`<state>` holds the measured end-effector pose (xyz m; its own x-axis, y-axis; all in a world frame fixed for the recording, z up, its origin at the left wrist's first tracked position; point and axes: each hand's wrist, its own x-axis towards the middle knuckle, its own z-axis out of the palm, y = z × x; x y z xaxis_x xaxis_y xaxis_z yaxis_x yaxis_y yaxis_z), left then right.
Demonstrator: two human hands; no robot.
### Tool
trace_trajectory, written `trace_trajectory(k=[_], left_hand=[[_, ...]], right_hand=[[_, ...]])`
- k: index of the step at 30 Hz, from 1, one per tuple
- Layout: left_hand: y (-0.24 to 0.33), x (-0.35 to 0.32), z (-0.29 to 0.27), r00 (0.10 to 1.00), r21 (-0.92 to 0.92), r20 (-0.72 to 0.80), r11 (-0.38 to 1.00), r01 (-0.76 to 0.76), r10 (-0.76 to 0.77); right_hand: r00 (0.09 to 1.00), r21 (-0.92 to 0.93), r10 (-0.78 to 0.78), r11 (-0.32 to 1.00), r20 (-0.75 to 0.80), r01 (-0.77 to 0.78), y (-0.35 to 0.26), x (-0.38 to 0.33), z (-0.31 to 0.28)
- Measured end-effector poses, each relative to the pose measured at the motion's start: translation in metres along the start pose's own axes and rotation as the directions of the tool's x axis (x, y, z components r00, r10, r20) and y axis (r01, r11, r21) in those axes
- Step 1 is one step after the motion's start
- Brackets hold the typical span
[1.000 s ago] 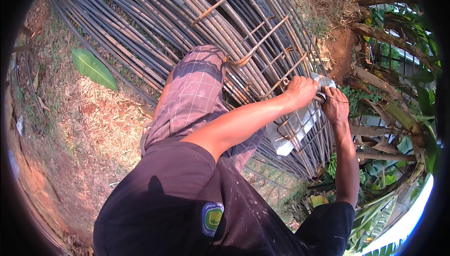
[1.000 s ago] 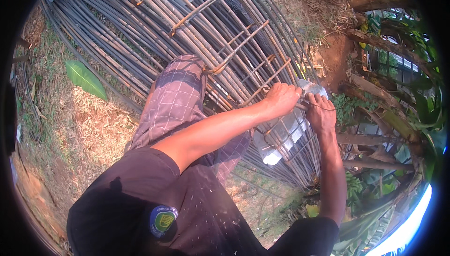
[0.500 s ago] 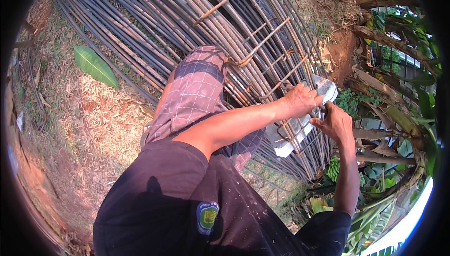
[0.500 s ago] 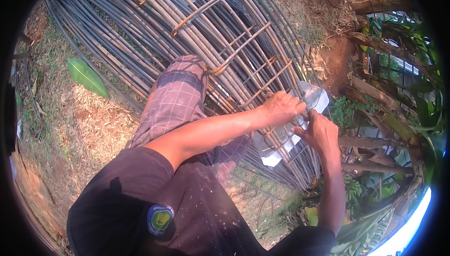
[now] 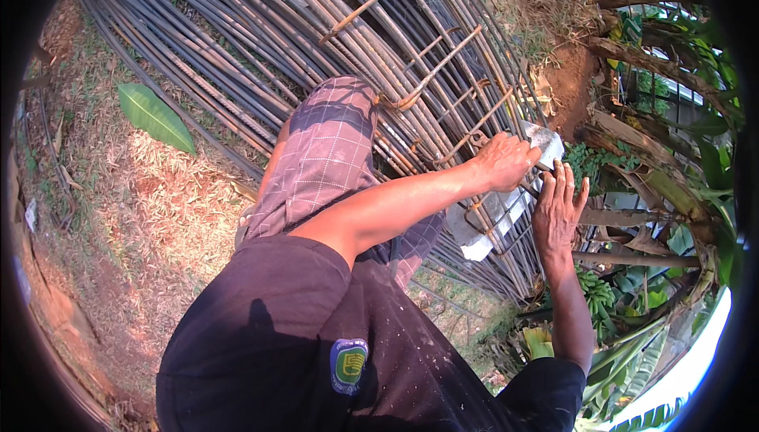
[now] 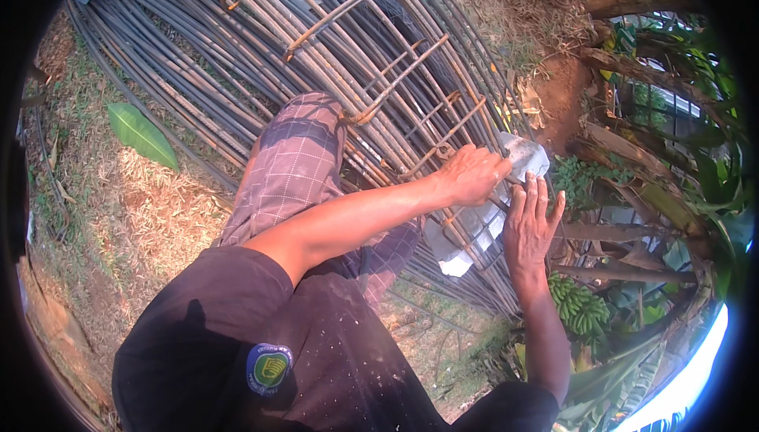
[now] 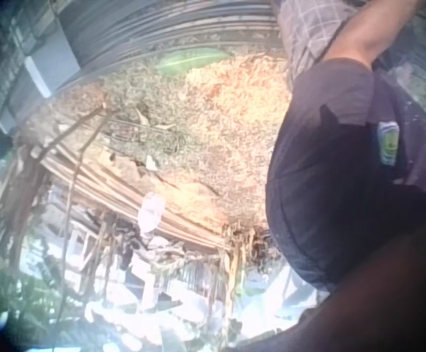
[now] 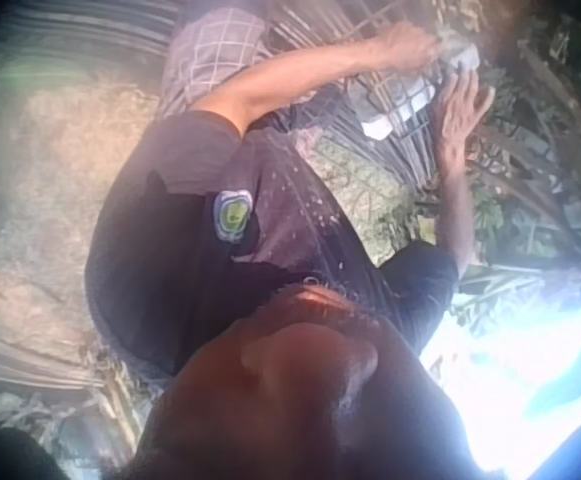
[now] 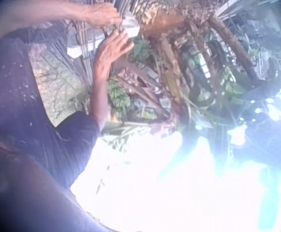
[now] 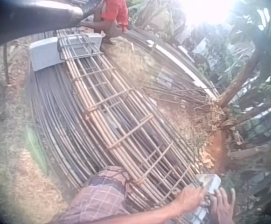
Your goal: The person sits on the ground and ties rebar rods together using wire and pliers to form a grid structure. They repeatedly wrap wire around intersections and twist it to secure the rods.
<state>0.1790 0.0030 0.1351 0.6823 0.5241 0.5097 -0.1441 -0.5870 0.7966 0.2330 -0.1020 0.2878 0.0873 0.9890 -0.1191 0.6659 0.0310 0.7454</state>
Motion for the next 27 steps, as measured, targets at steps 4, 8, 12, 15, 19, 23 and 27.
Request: trace_trajectory(k=[4, 8, 12, 15, 19, 23, 27], left_hand=[[0.005, -0.006, -0.003, 0.989, 0.078, -0.143, 0.997, -0.011, 0.023], [0.007, -0.007, -0.005, 0.991, 0.076, -0.132, 0.997, -0.012, 0.022], [-0.001, -0.004, -0.01, 0.998, 0.042, 0.036, 0.997, -0.059, 0.058], [0.0, -0.004, -0.017, 0.997, 0.043, 0.04, 0.997, -0.06, 0.058], [-0.001, 0.0, -0.02, 0.998, 0.053, 0.044, 0.997, -0.055, 0.053], [-0.003, 0.012, -0.018, 0.978, 0.01, 0.202, 0.999, 0.052, -0.053], [-0.002, 0.021, -0.001, 0.974, 0.064, 0.163, 0.987, 0.15, -0.159]], right_hand=[[0.999, -0.022, 0.022, 1.0, 0.03, -0.022, -0.006, -0.003, -0.005], [0.998, 0.044, 0.005, 0.999, 0.06, -0.008, -0.002, -0.001, -0.002], [0.995, 0.099, -0.033, 0.995, 0.096, 0.024, 0.0, 0.003, -0.013], [0.996, 0.044, -0.053, 0.998, 0.069, 0.05, -0.005, 0.008, -0.026], [0.998, 0.128, -0.063, 0.99, 0.003, 0.062, 0.002, 0.021, -0.026], [0.984, 0.089, -0.125, 0.989, 0.124, 0.114, 0.024, 0.038, 0.007], [0.982, 0.279, -0.184, 0.946, 0.05, 0.163, 0.045, 0.059, 0.05]])
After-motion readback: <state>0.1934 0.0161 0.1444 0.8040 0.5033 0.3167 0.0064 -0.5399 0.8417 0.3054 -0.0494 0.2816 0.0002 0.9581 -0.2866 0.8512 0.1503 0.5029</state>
